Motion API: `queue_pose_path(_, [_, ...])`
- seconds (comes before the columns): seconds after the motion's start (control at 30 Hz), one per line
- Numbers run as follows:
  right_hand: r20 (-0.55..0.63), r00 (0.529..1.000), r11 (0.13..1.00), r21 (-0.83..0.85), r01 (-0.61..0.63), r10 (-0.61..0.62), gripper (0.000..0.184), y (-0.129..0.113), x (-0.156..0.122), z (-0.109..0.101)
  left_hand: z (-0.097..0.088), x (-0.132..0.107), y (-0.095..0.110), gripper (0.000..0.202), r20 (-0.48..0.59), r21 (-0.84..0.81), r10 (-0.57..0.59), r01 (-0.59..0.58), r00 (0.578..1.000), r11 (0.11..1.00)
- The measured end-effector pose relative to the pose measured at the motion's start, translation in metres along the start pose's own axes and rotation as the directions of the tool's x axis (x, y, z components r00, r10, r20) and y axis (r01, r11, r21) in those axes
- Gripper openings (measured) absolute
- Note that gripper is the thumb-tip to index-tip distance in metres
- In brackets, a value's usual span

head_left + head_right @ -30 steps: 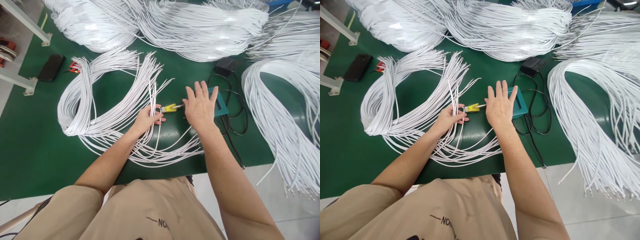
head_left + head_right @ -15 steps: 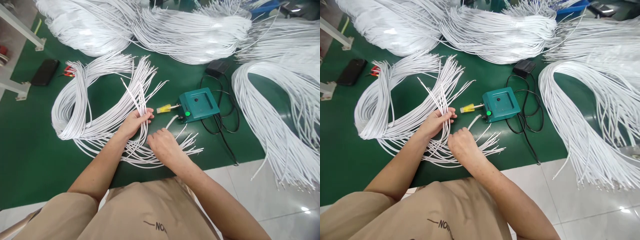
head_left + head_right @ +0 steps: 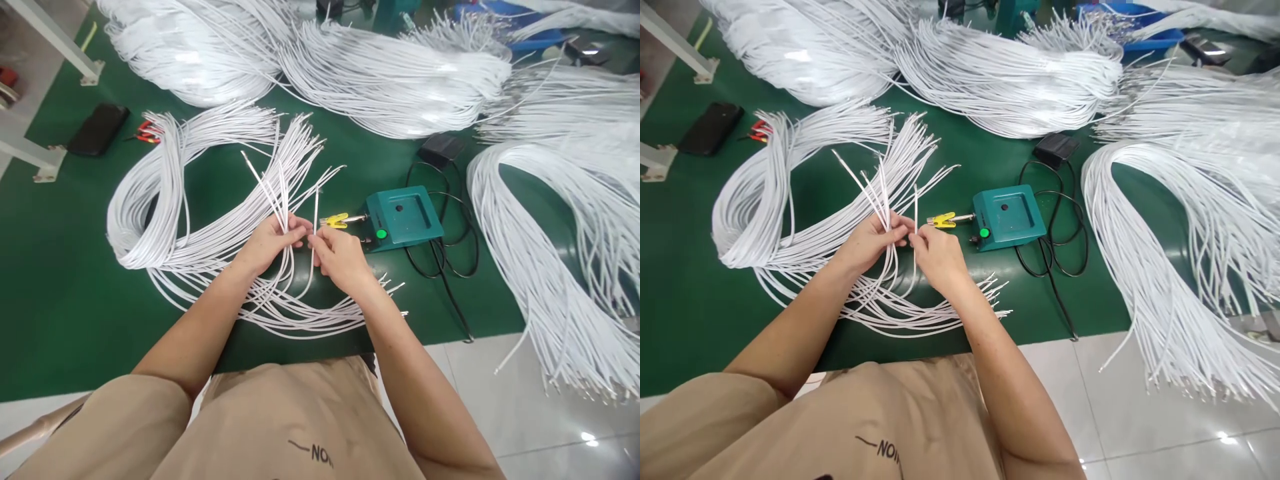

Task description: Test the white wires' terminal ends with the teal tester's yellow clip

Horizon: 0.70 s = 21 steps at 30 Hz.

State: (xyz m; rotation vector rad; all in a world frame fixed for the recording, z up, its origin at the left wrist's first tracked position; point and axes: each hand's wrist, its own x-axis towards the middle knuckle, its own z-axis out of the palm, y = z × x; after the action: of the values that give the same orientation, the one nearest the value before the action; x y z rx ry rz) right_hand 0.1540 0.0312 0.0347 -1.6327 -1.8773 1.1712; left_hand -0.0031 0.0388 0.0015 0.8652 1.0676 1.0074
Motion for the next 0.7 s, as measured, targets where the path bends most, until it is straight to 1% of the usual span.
queue_pose_path(0.1, [0.153,0.988,0.997,0.07,-0.022,0.011,0.024,0.004,-0.008,0.011,-0.003,0.003,0.002,0.035,-0.039,-0.09,0.006,-0.01,0.999,0.996])
queue_pose_path(0.17, [0.197,0.98,0.997,0.062,-0.042,0.029,0.025,0.006,-0.01,0.012,-0.003,0.005,0.001,0.038,-0.066,-0.095,0.005,-0.012,0.998,0.995])
queue_pose_path(0.2, [0.176,0.984,0.997,0.055,-0.049,0.038,0.025,0.008,-0.009,0.01,-0.003,0.005,0.0,0.04,-0.078,-0.087,0.008,-0.015,0.997,0.996])
queue_pose_path(0.27, [0.056,0.997,0.996,0.076,-0.049,0.045,0.024,0.01,-0.004,0.004,-0.002,0.006,-0.002,0.042,-0.088,-0.064,0.016,-0.022,0.996,0.998])
queue_pose_path(0.33, [-0.083,0.996,0.987,0.157,-0.018,0.031,0.02,0.013,0.003,-0.001,-0.002,0.006,-0.005,0.043,-0.079,-0.048,0.037,-0.041,0.996,0.998])
queue_pose_path(0.37, [-0.124,0.992,0.979,0.205,0.005,0.021,0.019,0.014,0.007,-0.001,-0.002,0.006,-0.006,0.042,-0.071,-0.036,0.051,-0.054,0.996,0.998])
queue_pose_path(0.47, [-0.161,0.987,0.948,0.313,0.051,0.0,0.02,0.013,0.015,0.004,-0.003,0.005,-0.008,0.04,-0.058,0.045,0.096,-0.094,0.994,0.995])
queue_pose_path(0.57, [-0.205,0.978,0.902,0.429,0.047,0.047,0.023,0.008,0.019,0.014,-0.004,0.005,-0.009,0.039,-0.06,0.129,0.119,-0.111,0.991,0.985])
queue_pose_path(0.63, [-0.201,0.974,0.832,0.554,0.025,0.105,0.023,0.004,0.019,0.016,-0.003,0.004,-0.009,0.037,-0.053,0.132,0.123,-0.115,0.991,0.985])
queue_pose_path(0.7, [-0.159,0.976,0.746,0.665,-0.008,0.152,0.02,0.002,0.02,0.015,-0.001,0.003,-0.008,0.036,-0.042,0.111,0.121,-0.116,0.992,0.987])
